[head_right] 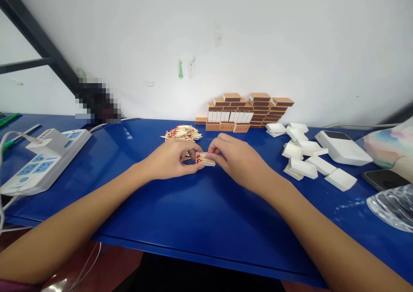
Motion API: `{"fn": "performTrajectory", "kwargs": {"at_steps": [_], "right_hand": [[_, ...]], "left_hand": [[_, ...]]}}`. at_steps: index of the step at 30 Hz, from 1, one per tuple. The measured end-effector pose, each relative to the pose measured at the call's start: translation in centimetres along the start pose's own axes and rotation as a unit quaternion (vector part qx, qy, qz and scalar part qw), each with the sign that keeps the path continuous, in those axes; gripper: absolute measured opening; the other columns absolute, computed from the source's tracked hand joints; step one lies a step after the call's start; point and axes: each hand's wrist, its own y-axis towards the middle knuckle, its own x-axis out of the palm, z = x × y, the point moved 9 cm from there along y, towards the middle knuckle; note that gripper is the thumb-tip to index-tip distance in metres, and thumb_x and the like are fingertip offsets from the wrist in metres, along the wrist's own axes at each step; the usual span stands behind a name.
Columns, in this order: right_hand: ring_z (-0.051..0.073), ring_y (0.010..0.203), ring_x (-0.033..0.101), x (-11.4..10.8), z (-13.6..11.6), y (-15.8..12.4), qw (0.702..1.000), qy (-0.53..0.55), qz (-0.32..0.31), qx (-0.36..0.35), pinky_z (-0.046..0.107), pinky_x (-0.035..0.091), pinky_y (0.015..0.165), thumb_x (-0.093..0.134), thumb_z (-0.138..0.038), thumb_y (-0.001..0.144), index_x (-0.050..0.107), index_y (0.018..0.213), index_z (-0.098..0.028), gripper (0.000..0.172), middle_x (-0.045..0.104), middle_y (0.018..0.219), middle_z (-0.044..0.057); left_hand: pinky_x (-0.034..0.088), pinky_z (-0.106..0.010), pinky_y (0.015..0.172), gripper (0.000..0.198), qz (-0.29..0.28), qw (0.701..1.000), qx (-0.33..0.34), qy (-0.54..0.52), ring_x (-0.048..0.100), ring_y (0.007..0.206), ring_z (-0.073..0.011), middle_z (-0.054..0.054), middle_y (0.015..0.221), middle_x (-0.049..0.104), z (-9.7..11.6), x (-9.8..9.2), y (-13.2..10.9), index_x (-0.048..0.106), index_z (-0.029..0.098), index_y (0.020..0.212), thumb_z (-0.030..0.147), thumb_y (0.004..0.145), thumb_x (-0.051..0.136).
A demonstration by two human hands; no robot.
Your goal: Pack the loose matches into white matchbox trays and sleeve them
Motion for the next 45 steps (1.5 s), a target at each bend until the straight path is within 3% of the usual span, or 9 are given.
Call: {"fn": "performTrajectory", "kwargs": {"at_steps": [8,13,20,25,30,33,36,39,45], "right_hand": [[0.019,0.074,0.061,0.5,-1.0,-0.3,0.998,0.013,-0.065,-0.013,0.032,0.045,0.065,0.060,-0.041,0.100,0.067,0.091,-0.023,0.020,0.065,0.089,0.005],[0.019,0.076,0.062,0.8,-0.6,-0.2,0.996,0.027,-0.084,0.003,0.032,0.046,0.067,0.058,-0.034,0.100,0.067,0.090,-0.023,0.017,0.066,0.092,0.005],[0.018,0.073,0.060,0.3,-0.8,-0.2,0.999,0.020,-0.042,-0.004,0.031,0.045,0.066,0.062,-0.031,0.098,0.068,0.094,-0.023,0.011,0.065,0.088,0.004],[0.017,0.071,0.057,-0.9,-2.0,-0.2,0.998,0.024,0.055,-0.027,0.031,0.042,0.066,0.056,-0.028,0.102,0.067,0.098,-0.022,0.013,0.064,0.084,0.003],[0.015,0.073,0.056,3.5,-3.4,0.3,0.997,0.064,-0.019,-0.037,0.030,0.042,0.067,0.060,-0.028,0.101,0.067,0.103,-0.022,0.010,0.063,0.091,0.002],[0.015,0.075,0.057,5.8,-3.3,1.0,0.996,0.071,-0.053,-0.015,0.030,0.041,0.068,0.063,-0.030,0.100,0.067,0.099,-0.022,0.009,0.063,0.095,0.002],[0.016,0.076,0.057,6.7,-2.7,1.2,0.994,0.068,-0.088,0.012,0.031,0.042,0.070,0.060,-0.028,0.101,0.064,0.091,-0.022,0.012,0.062,0.093,0.002],[0.017,0.077,0.058,5.8,-2.1,1.0,0.994,0.068,-0.087,0.013,0.031,0.042,0.071,0.058,-0.027,0.102,0.061,0.091,-0.022,0.013,0.062,0.093,0.003],[0.018,0.077,0.057,1.8,-0.4,1.0,0.998,0.025,0.054,0.018,0.031,0.041,0.068,0.057,-0.027,0.102,0.059,0.095,-0.021,0.010,0.061,0.093,0.004]], "left_hand": [[0.042,-0.027,0.064,0.022,-0.005,1.000,0.006,0.008,0.063,0.071,-0.0154,-0.001,0.085,0.075,0.0,-0.1,0.1,0.073,0.019,0.098,0.040,0.090,0.072],[0.042,-0.028,0.062,0.024,-0.012,1.000,-0.003,0.027,0.064,0.071,-0.0161,-0.001,0.084,0.075,-0.3,-0.1,0.1,0.075,0.020,0.103,0.040,0.089,0.073],[0.041,-0.028,0.063,0.025,-0.017,0.999,0.016,0.045,0.064,0.072,-0.0156,-0.001,0.084,0.075,0.3,-0.2,0.0,0.073,0.019,0.098,0.044,0.092,0.070],[0.043,-0.027,0.066,0.025,0.011,0.999,-0.003,0.053,0.066,0.071,-0.0154,-0.003,0.083,0.077,-0.9,-2.4,0.3,0.075,0.018,0.103,0.038,0.089,0.073],[0.042,-0.027,0.066,0.029,0.077,0.991,-0.052,0.091,0.066,0.070,-0.0158,-0.003,0.084,0.078,-3.7,-5.3,0.3,0.076,0.017,0.109,0.036,0.086,0.074],[0.042,-0.029,0.066,0.029,0.081,0.988,-0.065,0.117,0.067,0.072,-0.0173,-0.004,0.086,0.079,-4.5,-5.5,0.3,0.076,0.017,0.106,0.037,0.086,0.073],[0.040,-0.030,0.064,0.026,0.067,0.986,-0.062,0.137,0.067,0.072,-0.0185,-0.005,0.085,0.078,-4.4,-5.1,0.3,0.076,0.018,0.101,0.038,0.087,0.071],[0.038,-0.029,0.062,0.025,0.055,0.988,-0.050,0.138,0.066,0.070,-0.0178,-0.003,0.082,0.077,-3.9,-4.4,0.3,0.075,0.019,0.104,0.037,0.087,0.070],[0.037,-0.029,0.062,0.024,0.024,0.990,0.015,0.139,0.068,0.073,-0.0187,-0.004,0.084,0.077,-1.6,-1.9,0.3,0.074,0.020,0.097,0.042,0.090,0.070]]}}
